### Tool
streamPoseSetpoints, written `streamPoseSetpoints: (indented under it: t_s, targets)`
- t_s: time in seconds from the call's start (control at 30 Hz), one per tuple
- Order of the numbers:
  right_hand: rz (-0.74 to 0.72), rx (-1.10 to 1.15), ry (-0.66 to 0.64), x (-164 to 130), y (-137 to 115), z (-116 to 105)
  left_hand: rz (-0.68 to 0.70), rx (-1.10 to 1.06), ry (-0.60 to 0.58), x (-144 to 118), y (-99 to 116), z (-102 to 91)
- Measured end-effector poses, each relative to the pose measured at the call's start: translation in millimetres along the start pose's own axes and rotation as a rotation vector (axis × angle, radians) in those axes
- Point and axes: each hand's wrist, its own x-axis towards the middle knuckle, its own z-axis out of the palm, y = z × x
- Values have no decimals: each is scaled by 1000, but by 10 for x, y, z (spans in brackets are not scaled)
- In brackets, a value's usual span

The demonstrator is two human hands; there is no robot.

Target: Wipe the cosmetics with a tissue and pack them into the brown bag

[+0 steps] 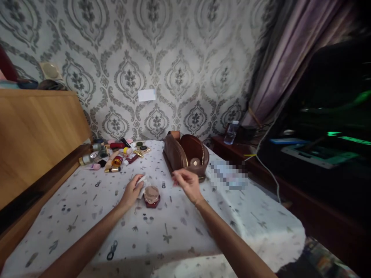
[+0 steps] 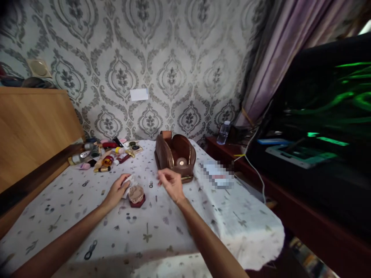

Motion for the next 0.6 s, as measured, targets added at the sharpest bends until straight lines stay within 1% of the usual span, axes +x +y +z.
streamPoseSetpoints:
  t_s: [0.07,0.1,0.13,0.17,0.2,0.27,0.33,0.4,0.5,0.6]
  targets:
    - [-146,-142,364,87,-123,-279,-6,-28,-6,205,36,49]
    - [-208,-233,511,172,-145,-431,-23,-55,-13,343,69,103]
    - [-249,-316,619,277,-137,-578,-45,-87,-26,494,108,180]
    - [-255,-382,661,397,-97,-710,-99,-127,-30,650,150,281]
    - [-213,-411,655,522,-30,-818,-138,-142,-38,801,190,401]
    - [-14,-371,565,751,158,-948,-198,-159,-73,1062,254,670]
    - [40,-349,535,919,354,-972,-252,-193,-127,1250,286,922]
    - [21,-338,541,1025,494,-939,-266,-245,-166,1379,286,1105]
    - [-26,-334,543,1134,573,-901,-246,-318,-189,1512,243,1225]
    - [-30,-349,541,1225,597,-934,-224,-359,-208,1591,173,1240]
